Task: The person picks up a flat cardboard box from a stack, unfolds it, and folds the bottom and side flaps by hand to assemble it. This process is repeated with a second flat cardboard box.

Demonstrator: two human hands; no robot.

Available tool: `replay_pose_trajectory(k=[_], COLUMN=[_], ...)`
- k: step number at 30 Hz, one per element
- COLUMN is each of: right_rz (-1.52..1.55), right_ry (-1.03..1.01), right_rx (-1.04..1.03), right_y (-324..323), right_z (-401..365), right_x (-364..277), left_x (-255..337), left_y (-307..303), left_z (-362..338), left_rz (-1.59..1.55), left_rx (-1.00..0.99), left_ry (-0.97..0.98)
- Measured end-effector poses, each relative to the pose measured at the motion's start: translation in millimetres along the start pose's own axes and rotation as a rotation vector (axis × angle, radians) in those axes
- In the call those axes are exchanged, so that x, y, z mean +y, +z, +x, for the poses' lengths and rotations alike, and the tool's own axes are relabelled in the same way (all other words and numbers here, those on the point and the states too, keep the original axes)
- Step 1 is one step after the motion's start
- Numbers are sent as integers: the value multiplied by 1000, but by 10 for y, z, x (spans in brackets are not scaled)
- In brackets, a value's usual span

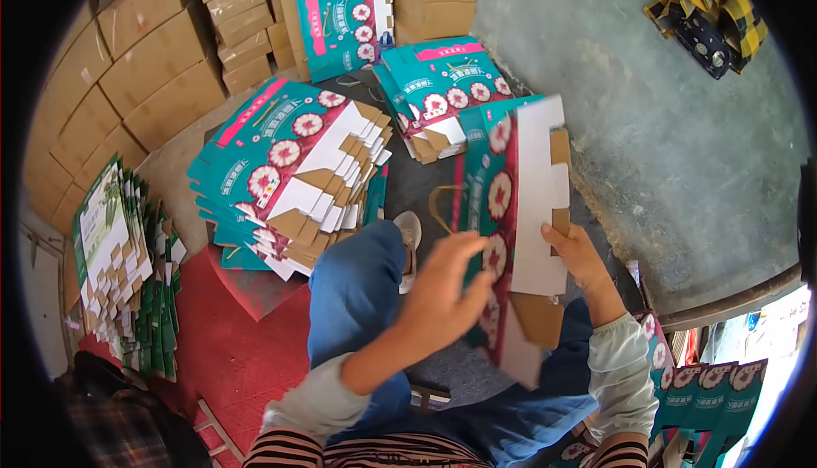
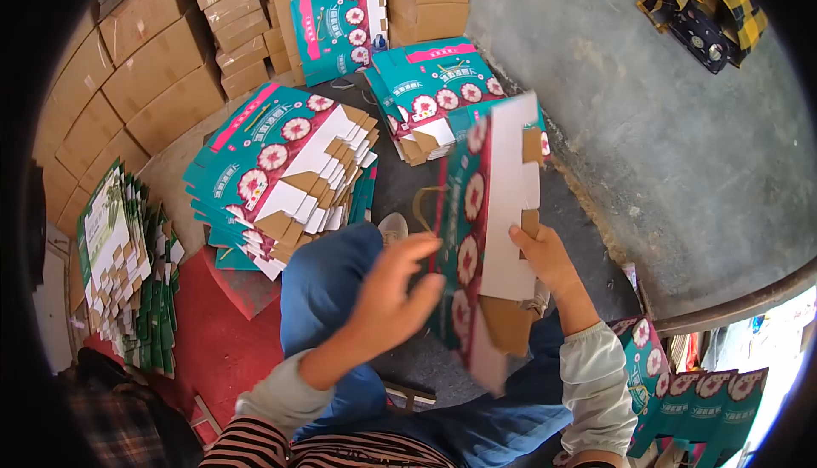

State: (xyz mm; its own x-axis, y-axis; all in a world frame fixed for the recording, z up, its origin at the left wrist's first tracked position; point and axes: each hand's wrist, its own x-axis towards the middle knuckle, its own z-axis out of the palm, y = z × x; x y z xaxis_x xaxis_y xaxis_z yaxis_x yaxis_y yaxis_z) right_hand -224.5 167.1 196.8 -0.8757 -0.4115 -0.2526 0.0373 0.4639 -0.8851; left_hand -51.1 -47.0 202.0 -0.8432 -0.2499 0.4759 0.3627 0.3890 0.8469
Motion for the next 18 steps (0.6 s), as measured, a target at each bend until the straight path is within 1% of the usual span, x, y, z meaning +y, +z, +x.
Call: replay_pose_trajectory(k=[1, 3, 5, 6, 8, 9, 12, 15, 18], right_rz=[111, 329, 414, 450, 562, 555, 560, 482, 252], right_ry=[60, 182, 236, 242, 271, 259, 219, 176, 125], right_rx=[-10, -17, -18, -16, -50, -59, -96, -140, -168], right_y=[76, 191, 271, 331, 358, 367, 393, 465, 486], right_z=[-33, -128, -168, -216, -271, -296, -338, -359, -444], right_x=[41, 141, 502, 565, 660, 645, 650, 669, 515], left_x=[-113, -318, -416, -452, -497, -513, -549, -494, -567], left_y=[248, 721, 877, 914, 955, 972, 1013, 960, 976], left_z=[-29, -146, -139, -120, -172, -188, -90, 66, 219], left_rz=[56, -29, -220, -313, -220, -173, -207, -132, -106], left_rx=[-40, -105, -293, -385, -363, -354, -383, -426, -421], left_ry=[51, -34, -282, -404, -457, -480, -578, -590, -637])
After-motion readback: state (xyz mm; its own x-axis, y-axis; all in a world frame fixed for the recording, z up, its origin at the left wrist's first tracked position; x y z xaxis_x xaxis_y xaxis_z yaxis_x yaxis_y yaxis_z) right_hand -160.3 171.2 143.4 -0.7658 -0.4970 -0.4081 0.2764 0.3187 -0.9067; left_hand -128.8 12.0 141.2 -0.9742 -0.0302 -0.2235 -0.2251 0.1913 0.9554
